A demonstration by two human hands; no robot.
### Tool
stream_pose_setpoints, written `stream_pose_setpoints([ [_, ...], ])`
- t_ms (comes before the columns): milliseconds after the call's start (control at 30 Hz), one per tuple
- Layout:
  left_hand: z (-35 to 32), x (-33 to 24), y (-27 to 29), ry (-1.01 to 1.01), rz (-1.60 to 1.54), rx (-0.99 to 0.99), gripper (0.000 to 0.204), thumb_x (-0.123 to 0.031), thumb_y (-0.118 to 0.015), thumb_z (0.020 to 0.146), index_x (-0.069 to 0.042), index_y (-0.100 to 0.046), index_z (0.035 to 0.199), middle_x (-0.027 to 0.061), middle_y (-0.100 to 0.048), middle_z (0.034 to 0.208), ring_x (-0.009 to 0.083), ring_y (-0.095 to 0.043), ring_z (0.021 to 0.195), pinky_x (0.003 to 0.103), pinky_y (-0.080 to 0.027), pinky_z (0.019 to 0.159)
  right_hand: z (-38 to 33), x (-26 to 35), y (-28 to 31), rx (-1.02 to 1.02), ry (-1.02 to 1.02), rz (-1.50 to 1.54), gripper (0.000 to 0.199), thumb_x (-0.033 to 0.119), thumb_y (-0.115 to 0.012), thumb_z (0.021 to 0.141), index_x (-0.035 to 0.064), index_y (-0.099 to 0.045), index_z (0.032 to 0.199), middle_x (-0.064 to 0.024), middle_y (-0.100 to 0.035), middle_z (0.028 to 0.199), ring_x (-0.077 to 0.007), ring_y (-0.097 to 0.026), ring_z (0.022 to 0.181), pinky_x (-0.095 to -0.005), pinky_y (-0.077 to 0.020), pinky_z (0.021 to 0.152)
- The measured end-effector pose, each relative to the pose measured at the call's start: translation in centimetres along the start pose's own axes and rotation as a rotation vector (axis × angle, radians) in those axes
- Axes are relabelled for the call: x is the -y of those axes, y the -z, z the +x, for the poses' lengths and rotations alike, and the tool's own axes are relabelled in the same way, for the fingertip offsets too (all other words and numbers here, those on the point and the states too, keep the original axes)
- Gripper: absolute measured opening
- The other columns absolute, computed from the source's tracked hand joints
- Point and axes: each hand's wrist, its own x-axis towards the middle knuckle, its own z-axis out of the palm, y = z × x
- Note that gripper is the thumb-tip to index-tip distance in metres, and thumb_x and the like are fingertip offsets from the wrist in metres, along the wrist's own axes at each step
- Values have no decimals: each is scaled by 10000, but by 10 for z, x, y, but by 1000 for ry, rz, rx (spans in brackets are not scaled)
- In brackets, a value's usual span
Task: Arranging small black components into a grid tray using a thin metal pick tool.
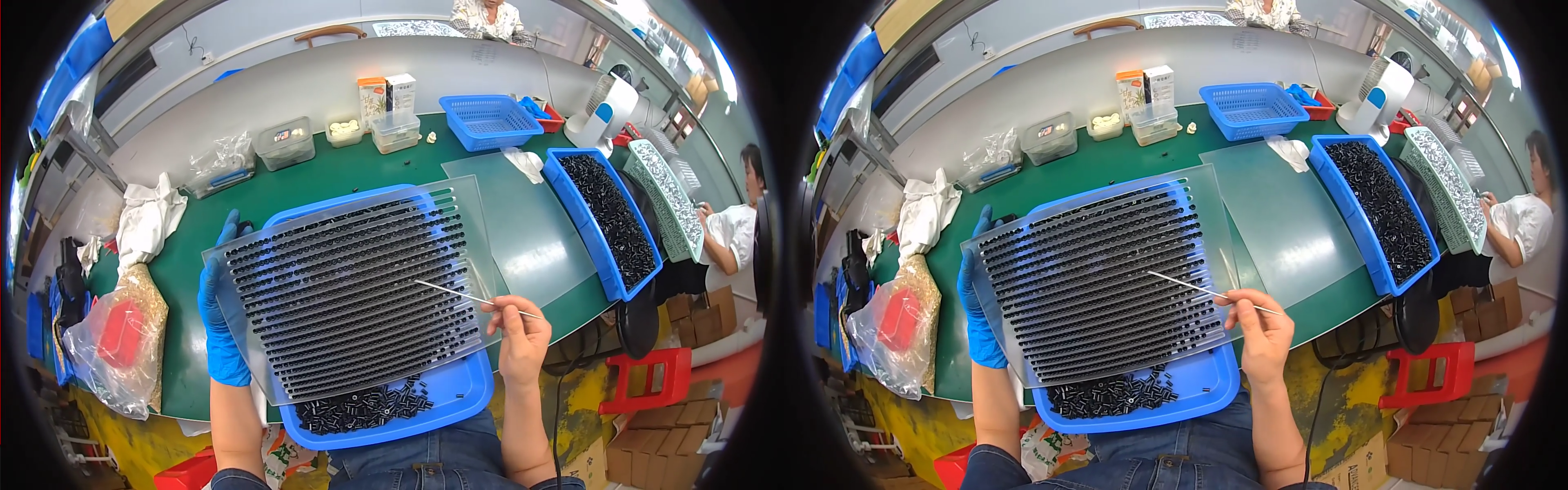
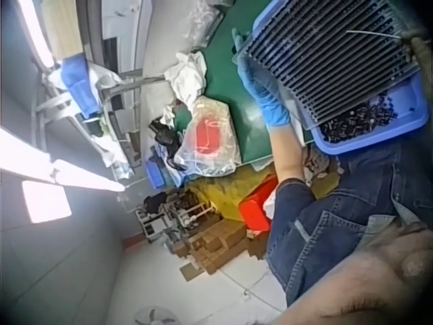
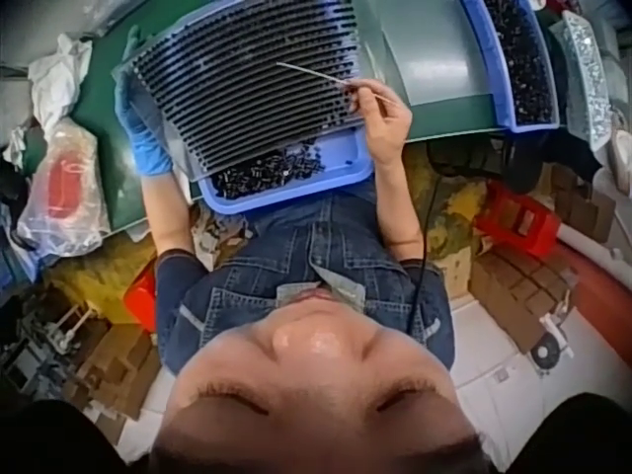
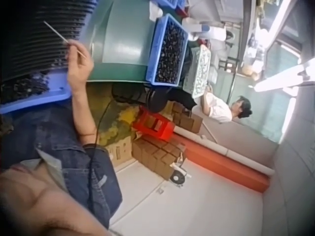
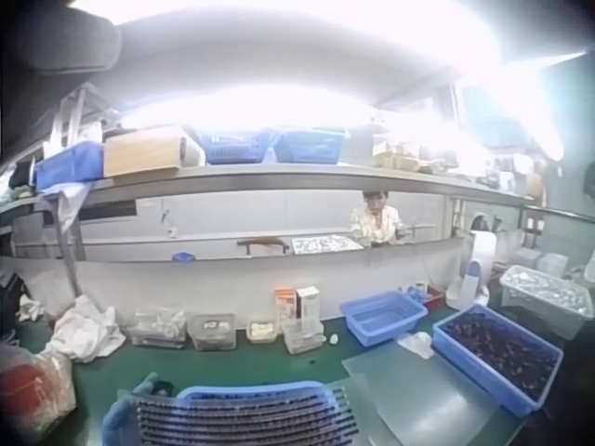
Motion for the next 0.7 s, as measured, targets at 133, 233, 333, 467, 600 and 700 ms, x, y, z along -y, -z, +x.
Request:
stream_pose_setpoints([
  [133, 1, -2, 4, -7, 29, 9, 703, -410, -585, 926, 42, -427, 1440, 147, -395, 1529, 252, -417, 1365, 435, -330, 1172, 5, -2, 17, -60, 16, 13, 196, 114, -574, 995, -57, -655, 1047, -127, -679, 908, -168, -642, 818, -266, -489, 622],
  [233, 2, -1, 1, 7, 32, 26, 721, -416, -583, 925, 41, -406, 1452, 150, -396, 1527, 255, -417, 1365, 437, -325, 1174, 7, -3, 27, -124, 32, 31, 194, 117, -572, 996, -52, -654, 1044, -117, -674, 902, -169, -641, 843, -270, -484, 621],
  [333, 1, -1, -2, 35, 24, 35, 741, -423, -581, 923, 40, -382, 1466, 152, -398, 1525, 259, -419, 1364, 438, -321, 1176, 7, -3, 38, -154, 40, 22, 199, 125, -569, 999, -50, -653, 1044, -120, -673, 910, -168, -639, 855, -270, -483, 625],
  [467, 2, 1, 2, 13, 49, 12, 764, -425, -581, 917, 37, -354, 1482, 150, -410, 1517, 258, -419, 1363, 436, -320, 1175, 5, -3, 41, -188, 38, 58, 206, 134, -563, 1003, -48, -651, 1044, -130, -672, 921, -169, -635, 850, -270, -481, 628],
  [600, 1, 2, 14, -11, 41, 11, 760, -413, -581, 916, 36, -354, 1485, 150, -425, 1505, 252, -417, 1364, 425, -327, 1168, 1, 2, 31, -175, 24, 117, 225, 147, -555, 1008, -52, -653, 1048, -136, -671, 924, -170, -627, 822, -271, -483, 628],
  [700, 2, 5, 13, 26, -21, -6, 754, -392, -585, 917, 34, -345, 1492, 155, -423, 1506, 254, -443, 1344, 409, -349, 1150, -8, 4, 6, -90, 12, 102, 244, 158, -553, 1010, -57, -660, 1055, -146, -676, 932, -168, -616, 797, -272, -487, 627],
])
